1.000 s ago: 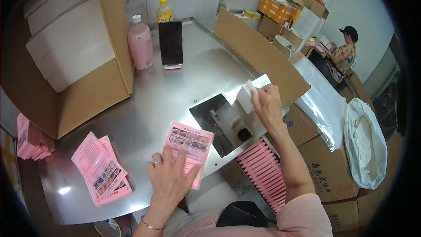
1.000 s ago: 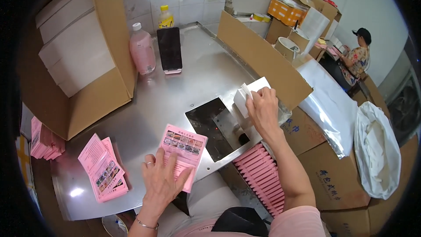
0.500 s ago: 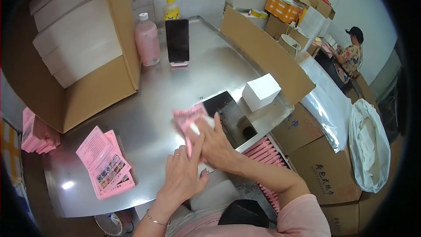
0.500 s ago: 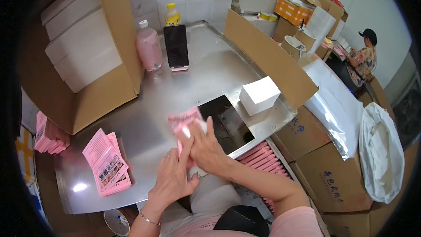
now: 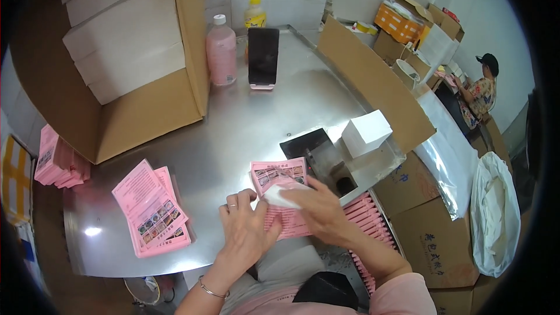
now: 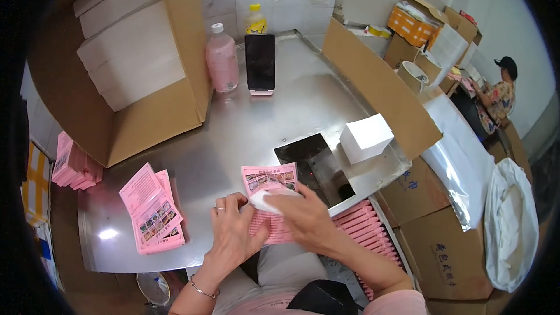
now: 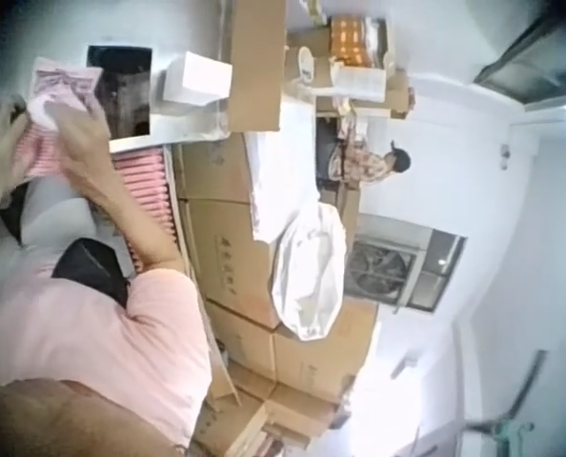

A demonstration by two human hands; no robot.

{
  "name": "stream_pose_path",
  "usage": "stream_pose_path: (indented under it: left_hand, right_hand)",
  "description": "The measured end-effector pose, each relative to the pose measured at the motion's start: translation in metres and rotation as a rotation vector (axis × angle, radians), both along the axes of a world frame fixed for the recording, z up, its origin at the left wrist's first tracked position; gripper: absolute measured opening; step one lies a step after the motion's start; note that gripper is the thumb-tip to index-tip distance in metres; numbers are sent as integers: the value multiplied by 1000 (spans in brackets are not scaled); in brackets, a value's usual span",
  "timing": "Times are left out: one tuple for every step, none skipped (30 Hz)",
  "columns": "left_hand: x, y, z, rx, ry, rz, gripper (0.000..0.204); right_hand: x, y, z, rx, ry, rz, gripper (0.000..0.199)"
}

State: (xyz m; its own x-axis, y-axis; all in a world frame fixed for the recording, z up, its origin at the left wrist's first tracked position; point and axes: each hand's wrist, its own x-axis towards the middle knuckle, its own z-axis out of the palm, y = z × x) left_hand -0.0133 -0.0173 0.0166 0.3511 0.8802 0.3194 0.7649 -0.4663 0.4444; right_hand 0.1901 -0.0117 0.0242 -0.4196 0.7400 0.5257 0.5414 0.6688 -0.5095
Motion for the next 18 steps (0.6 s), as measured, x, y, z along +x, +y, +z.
stream_pose_path:
  left_hand:
    - [-1,-1,-2,52,1,11,53]
    - [-3,-2,-3,104,5,23,57]
    - [-9,-2,-3,100,11,34,57]
    - [-12,0,-2,91,20,45,60]
    - [-15,2,-1,82,32,57,64]
    - [-14,3,-1,80,33,52,64]
    - [-14,3,0,71,23,45,66]
    - [-13,0,1,57,13,40,69]
    - [-9,-3,-5,75,-9,7,73]
    - [-1,-6,-3,74,-8,1,73]
    - [9,-6,-1,88,-1,27,75]
    - [15,-5,2,100,10,59,77]
    - [13,-6,11,48,33,41,81]
    - [4,-10,17,49,39,40,81]
    - [-8,-19,20,-61,-23,10,80]
    - [-21,-25,19,-165,-82,-3,80]
    - [-27,-30,11,-132,-134,-32,74]
    - [-28,-29,6,-132,-135,-38,74]
  right_hand:
    - [4,-2,11,-117,48,-38,48]
    - [2,0,7,-121,52,-28,48]
    - [-1,1,1,-2,-7,60,48]
    - [0,-2,-2,118,-76,131,48]
    - [-8,-19,-10,148,-325,265,46]
    - [-22,-37,-16,266,-299,154,41]
    - [-23,-24,-22,298,-285,86,42]
    - [-22,-6,-29,324,-270,22,45]
    - [-29,11,-31,316,-261,26,45]
    - [-37,31,-31,204,-372,-45,39]
    - [-41,45,-32,94,-487,-121,33]
    - [-44,53,-38,95,-486,-125,33]
    - [-45,58,-46,87,-468,-165,29]
    - [-47,64,-50,84,-445,-195,26]
    - [-34,62,-51,-29,-458,-198,27]
    - [-20,63,-58,74,-377,-247,32]
    - [-4,63,-58,-26,-182,-316,28]
    - [12,66,-56,-126,14,-385,24]
